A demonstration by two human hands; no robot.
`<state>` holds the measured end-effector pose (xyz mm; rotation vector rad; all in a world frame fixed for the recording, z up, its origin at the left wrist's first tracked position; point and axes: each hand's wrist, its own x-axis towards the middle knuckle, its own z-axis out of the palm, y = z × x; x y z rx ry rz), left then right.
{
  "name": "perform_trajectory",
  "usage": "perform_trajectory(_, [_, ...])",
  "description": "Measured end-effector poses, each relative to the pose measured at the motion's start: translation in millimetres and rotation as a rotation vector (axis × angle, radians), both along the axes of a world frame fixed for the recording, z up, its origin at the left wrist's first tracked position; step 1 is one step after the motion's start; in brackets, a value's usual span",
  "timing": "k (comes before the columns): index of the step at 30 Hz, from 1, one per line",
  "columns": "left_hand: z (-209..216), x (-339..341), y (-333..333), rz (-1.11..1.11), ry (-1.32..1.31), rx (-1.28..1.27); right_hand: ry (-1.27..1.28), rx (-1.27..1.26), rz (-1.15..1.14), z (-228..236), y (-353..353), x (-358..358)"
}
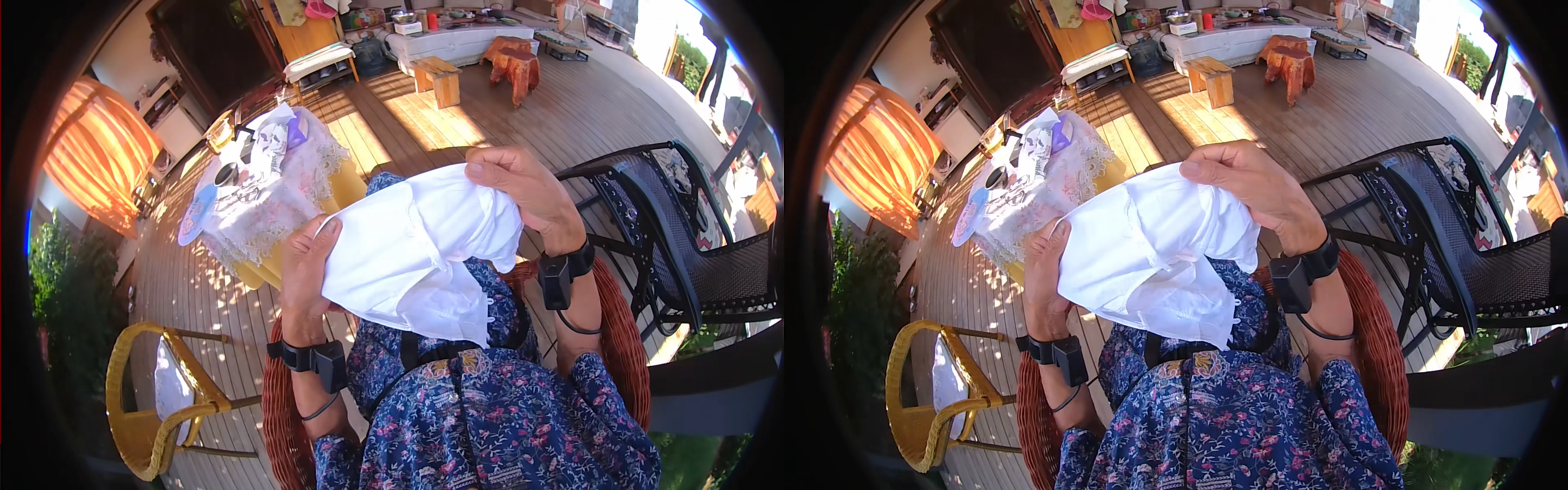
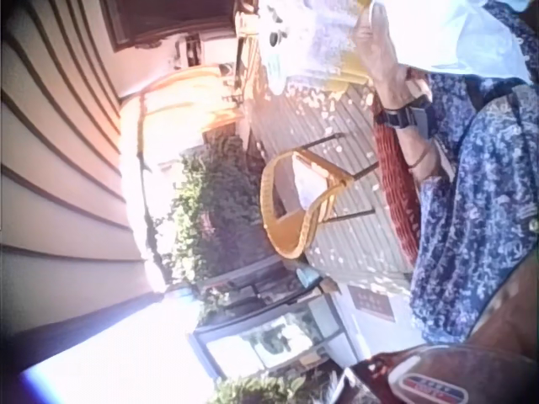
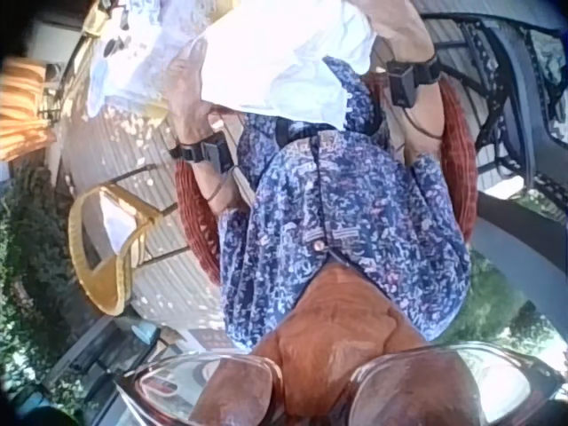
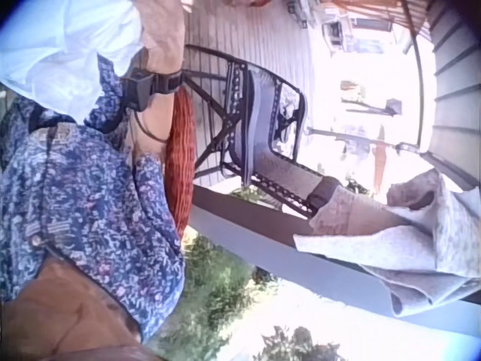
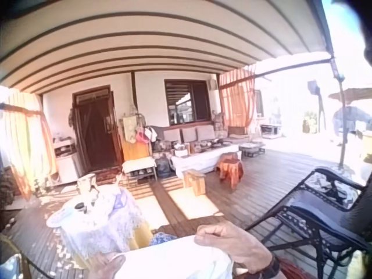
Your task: Sewing or mending a white garment by hand with a needle and thread.
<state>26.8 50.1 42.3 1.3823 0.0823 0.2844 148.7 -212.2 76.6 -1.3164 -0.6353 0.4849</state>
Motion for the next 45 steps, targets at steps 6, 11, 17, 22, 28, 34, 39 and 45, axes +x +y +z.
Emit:
perform_trajectory(6, [-14.1, -9.9, -11.7, 0.01, -0.04, -0.091, -0.058, 0.072, 0.017, -8.7, 0.2, -0.9])
perform_trajectory(11, [-12.9, -14.5, -21.6, 0.09, -0.012, -0.202, -0.137, 0.016, 0.038, -13.4, 0.4, -0.9])
perform_trajectory(17, [-20.0, -22.9, -19.7, 0.089, 0.017, -0.25, -0.099, 0.02, 0.051, -14.6, 1.6, -3.9])
perform_trajectory(22, [0.8, -41.4, -20.4, -0.362, -0.07, 0.274, -0.126, -0.001, 0.141, -21.1, 4.2, -4.2])
perform_trajectory(28, [17.4, -38.3, -55.4, -0.215, 0.064, 0.317, -0.38, -0.106, 0.193, -14.3, 15.6, -10.7])
perform_trajectory(34, [-2.0, -29.2, -75.6, -0.09, -0.032, -0.14, -0.655, -0.263, -0.546, -12.8, 22.7, -62.2])
perform_trajectory(39, [-11.2, -22.9, -77.7, -0.028, -0.046, -0.089, -0.797, -0.171, -0.443, -33.9, 30.7, -93.2])
perform_trajectory(45, [0.5, -10.0, -80.8, -0.055, -0.057, -0.053, -0.251, -0.013, -0.168, -43.9, 13.8, -64.5])
